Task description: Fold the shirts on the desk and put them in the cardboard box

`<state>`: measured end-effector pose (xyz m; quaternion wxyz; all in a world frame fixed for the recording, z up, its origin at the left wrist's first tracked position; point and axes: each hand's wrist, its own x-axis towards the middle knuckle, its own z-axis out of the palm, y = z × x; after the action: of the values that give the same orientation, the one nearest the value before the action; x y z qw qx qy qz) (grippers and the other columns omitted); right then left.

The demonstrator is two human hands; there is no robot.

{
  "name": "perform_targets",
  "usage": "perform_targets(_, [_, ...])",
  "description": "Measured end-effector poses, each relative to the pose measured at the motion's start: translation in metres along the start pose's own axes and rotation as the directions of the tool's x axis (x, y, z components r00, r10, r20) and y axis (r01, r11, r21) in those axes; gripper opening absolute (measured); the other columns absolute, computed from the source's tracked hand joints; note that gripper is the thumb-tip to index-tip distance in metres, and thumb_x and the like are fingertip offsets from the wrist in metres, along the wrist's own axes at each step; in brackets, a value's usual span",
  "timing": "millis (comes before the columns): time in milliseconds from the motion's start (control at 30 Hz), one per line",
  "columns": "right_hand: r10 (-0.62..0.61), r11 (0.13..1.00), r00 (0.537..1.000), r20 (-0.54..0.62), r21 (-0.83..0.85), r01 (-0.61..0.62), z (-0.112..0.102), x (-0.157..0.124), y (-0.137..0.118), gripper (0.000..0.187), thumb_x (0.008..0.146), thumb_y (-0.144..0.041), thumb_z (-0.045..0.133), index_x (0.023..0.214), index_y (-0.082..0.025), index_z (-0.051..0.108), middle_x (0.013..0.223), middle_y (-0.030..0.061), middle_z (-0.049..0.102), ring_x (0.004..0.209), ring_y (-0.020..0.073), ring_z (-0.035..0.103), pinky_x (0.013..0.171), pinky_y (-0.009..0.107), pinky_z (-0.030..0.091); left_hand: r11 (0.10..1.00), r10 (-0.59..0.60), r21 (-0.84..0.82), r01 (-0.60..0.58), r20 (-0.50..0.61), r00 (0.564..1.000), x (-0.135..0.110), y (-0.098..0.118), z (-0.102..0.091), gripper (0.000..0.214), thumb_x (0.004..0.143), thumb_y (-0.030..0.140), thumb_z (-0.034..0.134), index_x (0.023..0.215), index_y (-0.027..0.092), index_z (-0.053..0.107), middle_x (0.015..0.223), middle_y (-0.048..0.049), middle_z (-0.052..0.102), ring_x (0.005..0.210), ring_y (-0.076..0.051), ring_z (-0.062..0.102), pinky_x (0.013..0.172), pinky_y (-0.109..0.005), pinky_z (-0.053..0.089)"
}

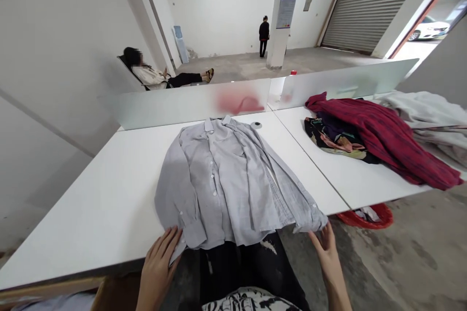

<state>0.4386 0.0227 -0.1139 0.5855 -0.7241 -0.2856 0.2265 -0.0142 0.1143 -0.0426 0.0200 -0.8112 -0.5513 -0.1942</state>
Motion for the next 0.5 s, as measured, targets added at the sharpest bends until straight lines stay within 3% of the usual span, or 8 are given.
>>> perform_targets(167, [0.109, 0.993, 0.937, 0.333, 0.012, -0.119, -0.011, 0.019, -0.034, 0.048, 0.07, -0.053, 0.069, 0.103, -0.019, 0.065, 0.104, 0.0083, 0.069, 0.102, 0.029, 0.063, 0.09, 0.039, 0.049, 0.993, -0.059, -0.098, 0.061, 0.027, 0.998, 0.004, 0.002, -0.024, 0.041, 0.087, 0.043, 0.042, 0.118, 0.028, 0.064, 0.121, -0.0022, 0.065, 0.111, -0.022, 0.061, 0.097, -0.037, 0.05])
perform_targets(333, [0.096, 0.99, 0.817, 0.569, 0.029, -0.137, -0.034, 0.029, -0.067, 0.043, 0.07, -0.048, 0.07, 0.104, -0.023, 0.069, 0.108, 0.0091, 0.07, 0.099, 0.0282, 0.064, 0.094, 0.043, 0.047, 0.946, -0.249, -0.205, 0.251, 0.035, 0.968, 0.01, -0.002, -0.042, 0.041, 0.085, 0.048, 0.039, 0.102, 0.027, 0.069, 0.102, 0.0019, 0.073, 0.095, -0.02, 0.069, 0.084, -0.032, 0.056])
perform_targets(400, [0.058, 0.99, 0.82, 0.569, 0.069, -0.119, -0.037, 0.035, -0.071, 0.044, 0.067, -0.048, 0.072, 0.103, -0.022, 0.07, 0.105, 0.0106, 0.07, 0.095, 0.0283, 0.065, 0.089, 0.042, 0.05, 0.921, -0.346, -0.202, 0.334, -0.03, 0.938, 0.015, -0.006, -0.048, 0.043, 0.085, 0.05, 0.036, 0.084, 0.026, 0.071, 0.088, 0.0026, 0.075, 0.086, -0.021, 0.071, 0.076, -0.029, 0.058])
perform_targets(433, [0.042, 0.99, 0.844, 0.534, 0.093, -0.109, -0.038, 0.041, -0.073, 0.046, 0.065, -0.048, 0.073, 0.102, -0.022, 0.07, 0.101, 0.0114, 0.071, 0.092, 0.0284, 0.066, 0.084, 0.042, 0.052, 0.904, -0.415, -0.16, 0.397, -0.098, 0.905, 0.019, -0.009, -0.052, 0.046, 0.086, 0.049, 0.032, 0.074, 0.026, 0.07, 0.081, 0.0029, 0.075, 0.083, -0.02, 0.071, 0.072, -0.027, 0.058])
perform_targets(500, [0.014, 0.986, 0.932, 0.361, 0.149, -0.072, -0.04, 0.059, -0.076, 0.048, 0.061, -0.051, 0.074, 0.097, -0.02, 0.069, 0.089, 0.0118, 0.072, 0.08, 0.0283, 0.067, 0.073, 0.041, 0.055, 0.795, -0.553, 0.099, 0.599, -0.291, 0.781, 0.029, -0.016, -0.063, 0.059, 0.091, 0.043, 0.017, 0.057, 0.026, 0.062, 0.069, 0.0037, 0.074, 0.078, -0.017, 0.071, 0.064, -0.022, 0.056])
